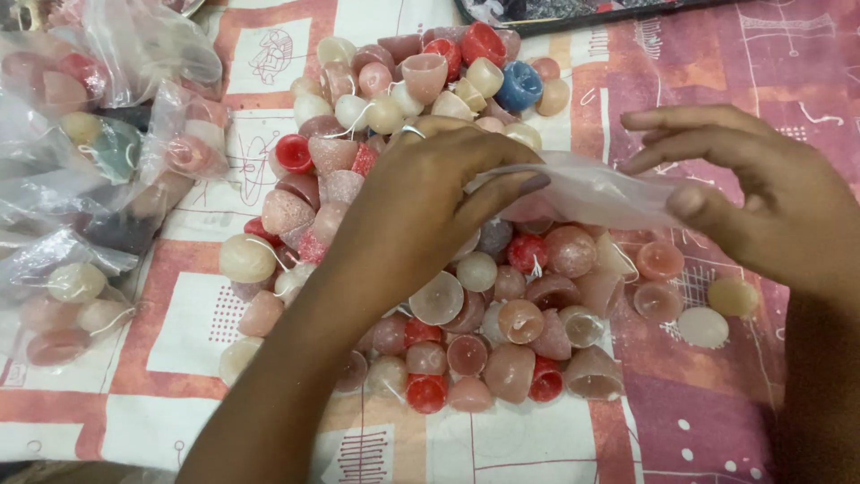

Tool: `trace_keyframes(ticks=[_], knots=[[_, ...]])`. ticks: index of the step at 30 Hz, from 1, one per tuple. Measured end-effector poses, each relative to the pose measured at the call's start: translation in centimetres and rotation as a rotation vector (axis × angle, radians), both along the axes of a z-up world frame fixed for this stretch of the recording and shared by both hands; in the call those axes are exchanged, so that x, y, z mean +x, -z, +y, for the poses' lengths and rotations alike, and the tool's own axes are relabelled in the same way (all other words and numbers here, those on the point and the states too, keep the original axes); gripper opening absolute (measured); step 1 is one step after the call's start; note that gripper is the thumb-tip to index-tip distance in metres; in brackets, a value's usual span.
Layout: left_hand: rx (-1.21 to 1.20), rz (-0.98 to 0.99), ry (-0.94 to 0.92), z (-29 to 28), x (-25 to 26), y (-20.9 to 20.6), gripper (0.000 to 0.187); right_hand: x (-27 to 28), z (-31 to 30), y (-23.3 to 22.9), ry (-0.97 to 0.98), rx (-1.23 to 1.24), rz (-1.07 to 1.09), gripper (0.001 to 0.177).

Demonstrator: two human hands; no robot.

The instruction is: Sort and place small decorative candles into clear plastic bags.

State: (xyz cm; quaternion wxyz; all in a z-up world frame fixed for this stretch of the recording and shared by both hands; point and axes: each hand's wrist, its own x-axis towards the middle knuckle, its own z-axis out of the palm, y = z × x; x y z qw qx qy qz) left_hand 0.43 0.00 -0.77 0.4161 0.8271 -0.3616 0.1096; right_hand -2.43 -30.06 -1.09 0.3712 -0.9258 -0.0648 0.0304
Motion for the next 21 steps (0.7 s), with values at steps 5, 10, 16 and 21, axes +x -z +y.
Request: trace_keyframes(ticks=[5, 10, 16, 21], knots=[[0.121, 0.195, -0.061, -0.4, 0.2, -0.6, 0.029, -0.1, -2.1, 1.1, -0.295, -0.418, -0.384, 0.028], [0.046, 0.173, -0.003, 0.2, 0.7, 0.2, 0.028, 0.0, -1.4, 1.0, -0.239, -0.408, -0.459, 0.014], [-0.037, 0.311, -0.008, -0.2, 1.1, 0.7, 0.031, 0.3, -0.5, 2.0, -0.139, -0.001, -0.482, 0.013], [-0.104, 0.353, -0.026, -0.9, 1.1, 0.9, 0.033, 0.4, 1.2, 1.6, 0.012, 0.298, -0.289, 0.012]])
